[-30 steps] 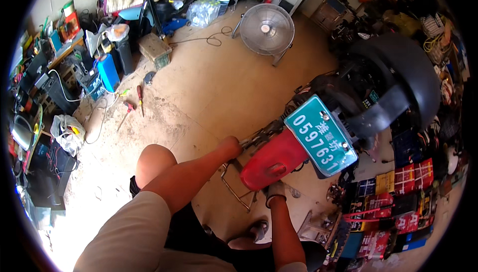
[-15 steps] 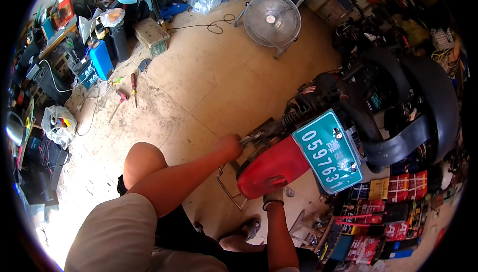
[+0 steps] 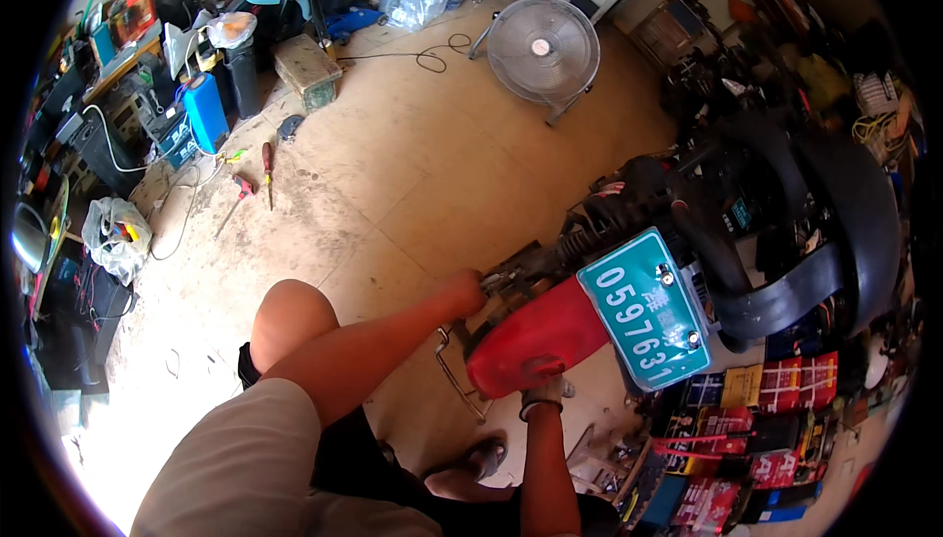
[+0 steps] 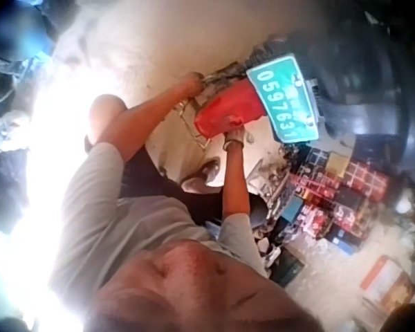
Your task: The person works on the rear wheel area of a motorcycle, handling metal brackets and cables, then uses a socket wrench on the wheel hub.
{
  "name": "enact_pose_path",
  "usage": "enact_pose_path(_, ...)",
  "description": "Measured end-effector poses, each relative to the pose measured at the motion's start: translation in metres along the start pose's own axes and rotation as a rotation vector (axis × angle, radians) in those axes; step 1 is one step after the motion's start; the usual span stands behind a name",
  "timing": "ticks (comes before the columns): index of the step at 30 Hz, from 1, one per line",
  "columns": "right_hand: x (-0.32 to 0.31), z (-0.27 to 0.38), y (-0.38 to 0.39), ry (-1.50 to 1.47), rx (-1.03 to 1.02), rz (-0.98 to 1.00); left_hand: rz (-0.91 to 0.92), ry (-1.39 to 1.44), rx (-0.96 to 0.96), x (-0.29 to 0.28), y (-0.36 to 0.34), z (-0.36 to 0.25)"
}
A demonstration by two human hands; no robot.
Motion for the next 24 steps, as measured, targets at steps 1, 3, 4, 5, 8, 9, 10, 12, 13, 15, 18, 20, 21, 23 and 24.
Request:
enact_pose_path(1, 0.007, -0.014, -0.001, -0.124, -0.022, -0.084, 0.06, 0.052, -0.018, -0.001, 0.0, -0.003)
enact_pose_path(3, 0.017, -0.02, 0.012, -0.169, -0.096, -0.194, 0.159, 0.143, -0.06, 0.001, 0.003, -0.003)
enact_pose_path(4, 0.016, -0.013, 0.0, -0.09, -0.16, -0.219, 0.183, 0.185, -0.085, -0.003, 0.001, 0.002)
enact_pose_path(5, 0.015, -0.003, -0.011, -0.015, -0.22, -0.243, 0.207, 0.22, -0.114, -0.008, 0.0, 0.008)
enact_pose_path(8, 0.026, -0.004, -0.019, -0.35, -0.012, -0.315, 0.221, 0.159, -0.123, -0.011, 0.005, -0.001)
enact_pose_path(9, 0.037, -0.023, -0.008, -0.439, 0.053, -0.448, 0.291, 0.198, -0.142, 0.003, 0.016, -0.017)
enact_pose_path(10, 0.039, -0.027, -0.009, -0.63, 0.152, -0.492, 0.321, 0.229, -0.179, 0.004, 0.021, -0.02)
enact_pose_path(12, 0.033, -0.021, -0.022, -1.115, 0.383, -0.511, 0.28, 0.252, -0.177, 0.0, 0.014, -0.009)
enact_pose_path(13, 0.023, -0.009, -0.03, -1.419, 0.443, -0.524, 0.252, 0.268, -0.18, -0.007, 0.012, -0.001)
enact_pose_path(15, 0.001, 0.004, -0.032, -1.982, 0.573, -0.663, 0.259, 0.254, -0.143, -0.009, 0.011, 0.0)
enact_pose_path(18, -0.013, -0.001, -0.015, -2.33, 0.455, -0.755, 0.263, 0.207, -0.137, -0.002, 0.023, -0.016)
enact_pose_path(20, 0.004, -0.01, -0.005, -2.499, 0.344, -0.784, 0.271, 0.21, -0.117, 0.01, 0.03, -0.022)
enact_pose_path(21, 0.003, -0.007, -0.006, -2.598, 0.256, -0.808, 0.304, 0.224, -0.123, 0.006, 0.026, -0.018)
enact_pose_path(23, -0.008, -0.001, -0.002, -2.782, 0.064, -0.849, 0.317, 0.287, -0.133, 0.001, 0.024, -0.015)
enact_pose_path(24, -0.016, 0.001, 0.0, -2.823, 0.073, -0.903, 0.321, 0.314, -0.137, -0.002, 0.022, -0.012)
Point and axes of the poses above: each hand's wrist, its own y-axis away from the middle knuckle, its own x-axis out of the palm, z = x × y, the point moved 4 cm from there along -y, towards the middle knuckle, and after that the axes turned 15 degrees about -x, right-handed, at the moved point
